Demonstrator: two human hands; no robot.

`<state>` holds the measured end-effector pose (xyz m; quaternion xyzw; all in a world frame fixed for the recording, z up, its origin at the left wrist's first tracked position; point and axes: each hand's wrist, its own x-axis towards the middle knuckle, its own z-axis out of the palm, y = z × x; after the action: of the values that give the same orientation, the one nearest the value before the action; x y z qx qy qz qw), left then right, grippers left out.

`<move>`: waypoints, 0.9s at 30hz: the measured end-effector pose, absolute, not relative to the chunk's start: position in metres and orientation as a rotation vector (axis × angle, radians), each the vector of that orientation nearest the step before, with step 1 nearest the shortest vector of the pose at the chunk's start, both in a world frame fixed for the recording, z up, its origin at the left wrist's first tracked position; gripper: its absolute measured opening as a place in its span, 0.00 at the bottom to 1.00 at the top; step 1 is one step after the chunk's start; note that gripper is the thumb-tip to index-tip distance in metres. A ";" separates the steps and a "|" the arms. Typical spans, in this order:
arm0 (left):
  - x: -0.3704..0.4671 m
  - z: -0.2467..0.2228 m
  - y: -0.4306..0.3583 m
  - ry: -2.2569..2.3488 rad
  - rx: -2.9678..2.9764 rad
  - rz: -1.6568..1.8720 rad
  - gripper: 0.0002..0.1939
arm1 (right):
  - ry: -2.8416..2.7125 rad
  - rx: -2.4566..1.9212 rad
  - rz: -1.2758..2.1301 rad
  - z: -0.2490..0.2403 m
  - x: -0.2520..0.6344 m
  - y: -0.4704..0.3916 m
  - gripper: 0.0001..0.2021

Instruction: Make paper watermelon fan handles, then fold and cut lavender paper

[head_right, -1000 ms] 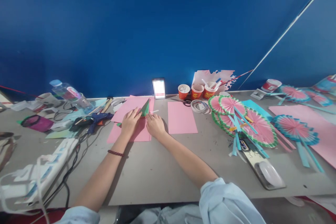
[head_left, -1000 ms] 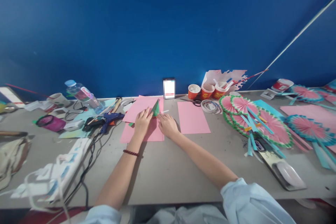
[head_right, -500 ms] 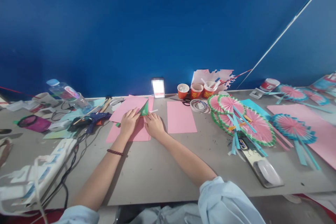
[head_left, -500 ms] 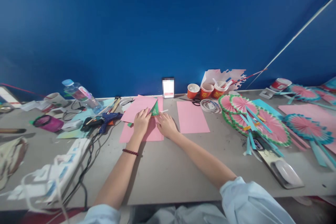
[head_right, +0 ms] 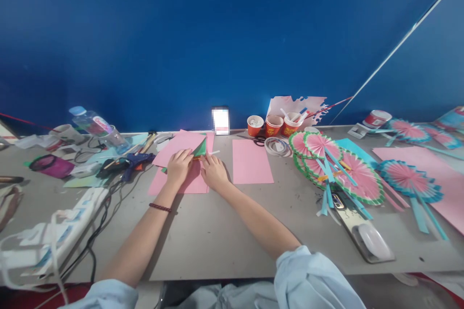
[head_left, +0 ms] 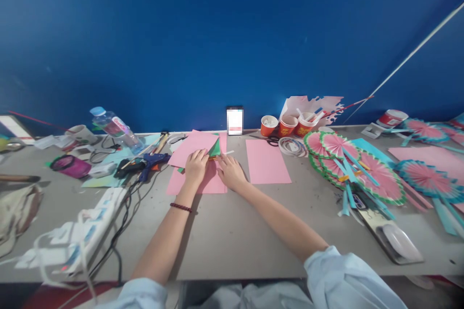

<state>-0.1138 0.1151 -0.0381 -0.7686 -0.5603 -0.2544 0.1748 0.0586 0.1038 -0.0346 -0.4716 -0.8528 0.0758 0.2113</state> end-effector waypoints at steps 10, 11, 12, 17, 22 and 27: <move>-0.114 -0.037 0.114 -1.558 -2.155 -0.689 0.09 | -2.374 -1.330 0.229 -0.036 0.059 0.104 0.24; -0.114 -0.037 0.114 -1.561 -2.156 -0.684 0.09 | -2.377 -1.332 0.231 -0.035 0.059 0.103 0.24; -0.114 -0.037 0.114 -1.565 -2.158 -0.682 0.09 | -2.379 -1.333 0.232 -0.035 0.059 0.103 0.25; -0.114 -0.038 0.114 -1.580 -2.149 -0.697 0.10 | -2.382 -1.319 0.227 -0.034 0.059 0.103 0.24; -0.115 -0.041 0.115 -1.587 -2.140 -0.688 0.11 | -2.368 -1.291 0.215 -0.035 0.059 0.103 0.23; -0.115 -0.041 0.115 -1.577 -2.153 -0.681 0.10 | -2.367 -1.285 0.215 -0.026 0.058 0.102 0.21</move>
<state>-0.1149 0.1145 -0.0409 -0.7671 -0.5618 -0.2426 0.1927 0.0579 0.1019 -0.0265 -0.4640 -0.8550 0.0777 0.2181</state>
